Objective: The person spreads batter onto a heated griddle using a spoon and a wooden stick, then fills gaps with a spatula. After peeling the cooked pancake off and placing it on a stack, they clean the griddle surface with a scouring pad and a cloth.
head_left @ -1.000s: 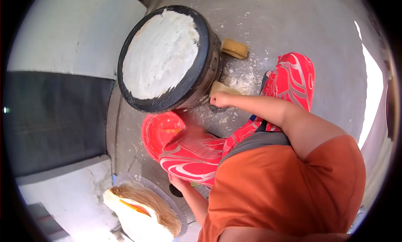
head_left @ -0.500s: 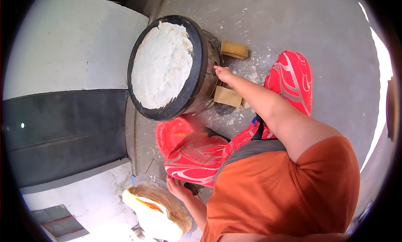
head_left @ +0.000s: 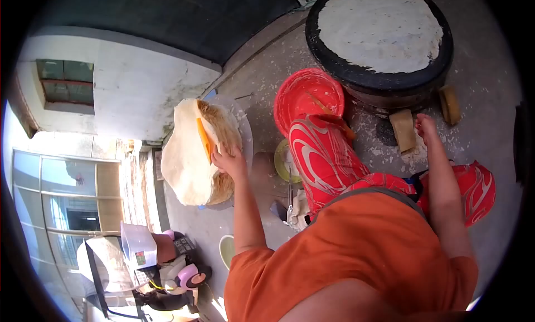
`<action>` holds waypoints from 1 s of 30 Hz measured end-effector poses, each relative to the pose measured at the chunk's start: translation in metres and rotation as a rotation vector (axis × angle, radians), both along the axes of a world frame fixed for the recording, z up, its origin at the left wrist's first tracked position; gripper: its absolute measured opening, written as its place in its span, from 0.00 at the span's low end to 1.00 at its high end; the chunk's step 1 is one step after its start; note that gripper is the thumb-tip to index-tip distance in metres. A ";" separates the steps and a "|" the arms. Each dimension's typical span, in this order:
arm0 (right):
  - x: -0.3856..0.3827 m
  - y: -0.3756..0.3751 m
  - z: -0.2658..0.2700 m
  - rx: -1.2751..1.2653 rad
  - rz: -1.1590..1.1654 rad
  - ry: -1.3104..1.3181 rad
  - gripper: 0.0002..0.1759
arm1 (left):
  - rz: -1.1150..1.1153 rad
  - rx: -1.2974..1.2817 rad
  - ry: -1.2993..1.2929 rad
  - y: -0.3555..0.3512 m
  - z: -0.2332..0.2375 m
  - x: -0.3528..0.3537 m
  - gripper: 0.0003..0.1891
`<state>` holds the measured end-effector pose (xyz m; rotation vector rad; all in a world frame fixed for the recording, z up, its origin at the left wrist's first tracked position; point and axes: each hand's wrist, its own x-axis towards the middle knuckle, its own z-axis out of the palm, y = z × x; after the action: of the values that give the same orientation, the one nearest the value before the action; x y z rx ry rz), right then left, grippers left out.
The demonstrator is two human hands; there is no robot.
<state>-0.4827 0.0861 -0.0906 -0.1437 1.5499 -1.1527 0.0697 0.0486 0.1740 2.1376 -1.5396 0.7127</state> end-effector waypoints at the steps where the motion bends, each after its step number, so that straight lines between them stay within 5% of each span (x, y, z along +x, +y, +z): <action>1: 0.000 0.004 0.003 0.019 0.019 0.006 0.07 | 0.033 -0.011 0.006 -0.005 0.008 0.015 0.24; 3: 0.003 0.008 0.006 0.031 0.036 -0.019 0.06 | 0.318 0.000 -0.006 -0.013 0.025 0.049 0.25; 7: 0.009 0.016 0.013 0.083 0.059 0.018 0.06 | 0.169 0.221 0.232 -0.030 0.044 0.098 0.21; 13: 0.036 0.025 0.023 0.134 0.117 0.104 0.05 | 0.098 0.334 -0.116 -0.044 0.045 0.107 0.13; 19: 0.067 0.011 0.073 0.062 0.333 0.249 0.08 | 0.106 -0.086 -0.417 -0.046 0.082 0.119 0.07; 22: 0.087 -0.006 0.087 -0.270 0.354 0.434 0.09 | -0.058 -0.205 -0.472 -0.030 0.125 0.082 0.08; 26: 0.130 -0.017 0.212 -0.706 0.466 0.698 0.11 | -0.385 -0.280 -0.427 -0.015 0.145 -0.009 0.12; 30: 0.160 -0.025 0.301 -1.045 0.389 0.919 0.21 | -0.786 -0.227 -0.254 -0.015 0.111 -0.098 0.13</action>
<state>-0.3229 0.0613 0.2104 -1.7841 1.3587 -1.5516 -0.0287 0.0332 0.2851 1.1494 -2.1012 0.8222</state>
